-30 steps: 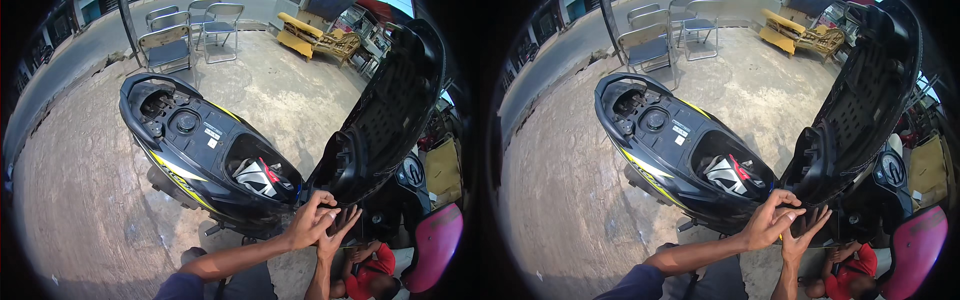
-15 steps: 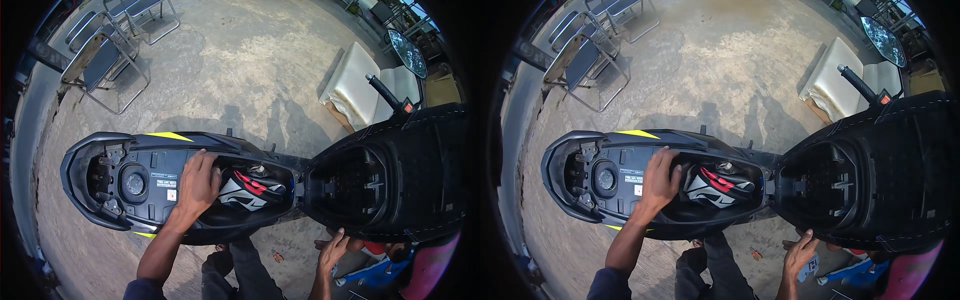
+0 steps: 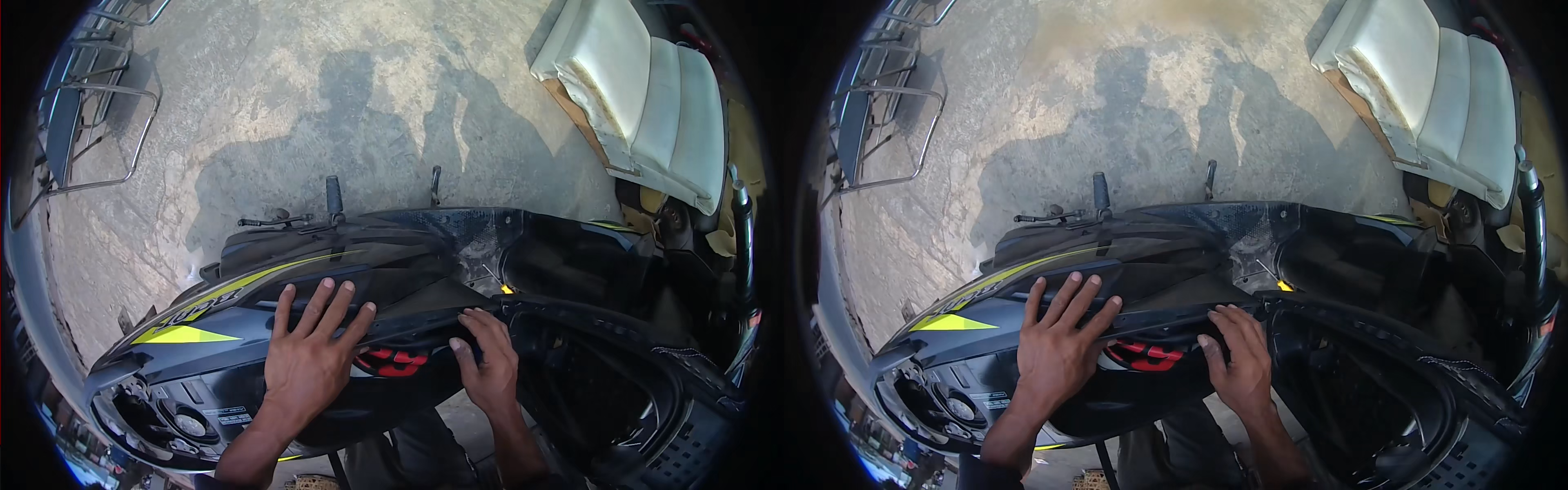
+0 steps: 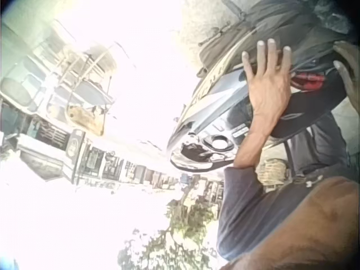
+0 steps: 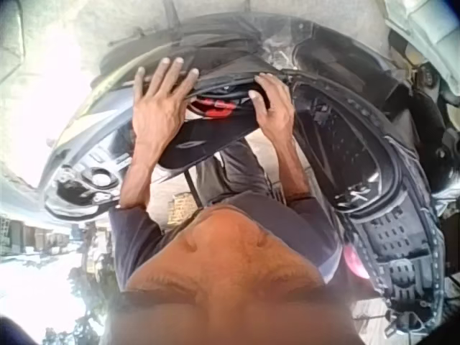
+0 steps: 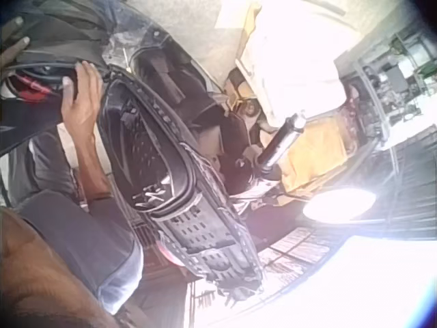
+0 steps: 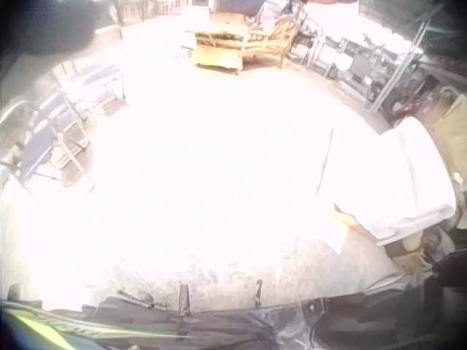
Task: The person installs and secures a plastic fairing piece onto a motorcycle using a screwdriver and pliers.
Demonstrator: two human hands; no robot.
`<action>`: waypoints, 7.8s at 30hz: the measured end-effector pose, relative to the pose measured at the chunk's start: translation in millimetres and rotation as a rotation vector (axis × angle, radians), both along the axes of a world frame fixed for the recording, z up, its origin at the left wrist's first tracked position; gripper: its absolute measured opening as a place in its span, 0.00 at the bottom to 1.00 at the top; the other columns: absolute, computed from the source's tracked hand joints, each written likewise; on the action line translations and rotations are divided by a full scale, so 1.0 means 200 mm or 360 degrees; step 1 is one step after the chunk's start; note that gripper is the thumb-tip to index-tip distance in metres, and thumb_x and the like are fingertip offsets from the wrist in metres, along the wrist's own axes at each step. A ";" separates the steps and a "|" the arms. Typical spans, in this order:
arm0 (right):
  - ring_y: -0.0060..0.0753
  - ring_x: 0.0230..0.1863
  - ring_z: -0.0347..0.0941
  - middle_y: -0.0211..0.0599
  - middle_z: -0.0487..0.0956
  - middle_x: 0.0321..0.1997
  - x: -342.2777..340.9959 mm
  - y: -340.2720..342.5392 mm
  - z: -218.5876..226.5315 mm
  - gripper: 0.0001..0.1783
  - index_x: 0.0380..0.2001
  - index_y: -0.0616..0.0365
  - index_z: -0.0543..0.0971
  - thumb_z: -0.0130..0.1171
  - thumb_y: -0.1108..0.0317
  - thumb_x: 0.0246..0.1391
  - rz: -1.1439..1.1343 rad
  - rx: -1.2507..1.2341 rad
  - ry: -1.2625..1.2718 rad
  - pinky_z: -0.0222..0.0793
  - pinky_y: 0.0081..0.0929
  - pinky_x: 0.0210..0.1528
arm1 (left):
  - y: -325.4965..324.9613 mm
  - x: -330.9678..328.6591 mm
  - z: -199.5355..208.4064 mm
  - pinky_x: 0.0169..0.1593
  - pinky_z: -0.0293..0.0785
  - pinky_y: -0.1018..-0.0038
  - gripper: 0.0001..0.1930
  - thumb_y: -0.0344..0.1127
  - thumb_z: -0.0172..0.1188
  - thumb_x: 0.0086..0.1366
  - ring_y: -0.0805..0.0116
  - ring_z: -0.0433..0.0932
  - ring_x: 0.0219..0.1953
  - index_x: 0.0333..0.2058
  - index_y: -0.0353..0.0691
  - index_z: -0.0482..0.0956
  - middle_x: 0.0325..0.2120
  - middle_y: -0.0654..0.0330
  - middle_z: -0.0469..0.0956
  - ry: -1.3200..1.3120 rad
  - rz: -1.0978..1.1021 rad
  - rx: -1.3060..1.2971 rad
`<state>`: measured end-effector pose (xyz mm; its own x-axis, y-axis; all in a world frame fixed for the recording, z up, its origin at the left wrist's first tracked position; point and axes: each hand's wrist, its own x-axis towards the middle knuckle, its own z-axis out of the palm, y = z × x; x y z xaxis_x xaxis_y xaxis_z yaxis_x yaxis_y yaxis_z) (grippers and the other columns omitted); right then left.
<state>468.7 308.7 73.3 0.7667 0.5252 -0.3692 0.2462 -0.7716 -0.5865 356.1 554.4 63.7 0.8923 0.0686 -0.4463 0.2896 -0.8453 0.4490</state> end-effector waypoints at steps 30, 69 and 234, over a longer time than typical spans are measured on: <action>0.52 0.57 0.79 0.58 0.84 0.47 -0.39 -0.73 0.00 0.14 0.41 0.69 0.85 0.61 0.74 0.51 -0.1674 0.1273 0.1594 0.78 0.42 0.59 | 0.06 0.79 -0.58 0.69 0.65 0.53 0.31 0.55 0.61 0.69 0.43 0.67 0.66 0.63 0.39 0.76 0.61 0.41 0.69 0.0574 -0.0706 -0.1086; 0.32 0.30 0.70 0.39 0.74 0.25 0.15 -0.59 -1.57 0.20 0.23 0.66 0.75 0.52 0.64 0.68 -0.1031 0.0542 0.0336 0.65 0.30 0.37 | -0.64 1.01 -1.38 0.69 0.42 0.21 0.29 0.63 0.42 0.75 0.41 0.45 0.79 0.71 0.71 0.67 0.77 0.52 0.52 0.1188 -0.1139 -0.0799; 0.26 0.30 0.76 0.42 0.80 0.31 -1.75 -1.32 0.45 0.23 0.56 0.67 0.82 0.69 0.77 0.56 -0.0553 0.0581 0.0114 0.71 0.24 0.34 | -1.37 -1.18 0.00 0.59 0.83 0.54 0.11 0.34 0.58 0.75 0.51 0.85 0.53 0.49 0.33 0.79 0.48 0.48 0.83 -0.0215 0.1819 -0.3066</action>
<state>118.1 44.0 163.4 0.8984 0.3484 -0.2672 -0.0393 -0.5423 -0.8393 119.8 280.0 62.9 0.8274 0.1105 -0.5507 0.0918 0.9406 0.3267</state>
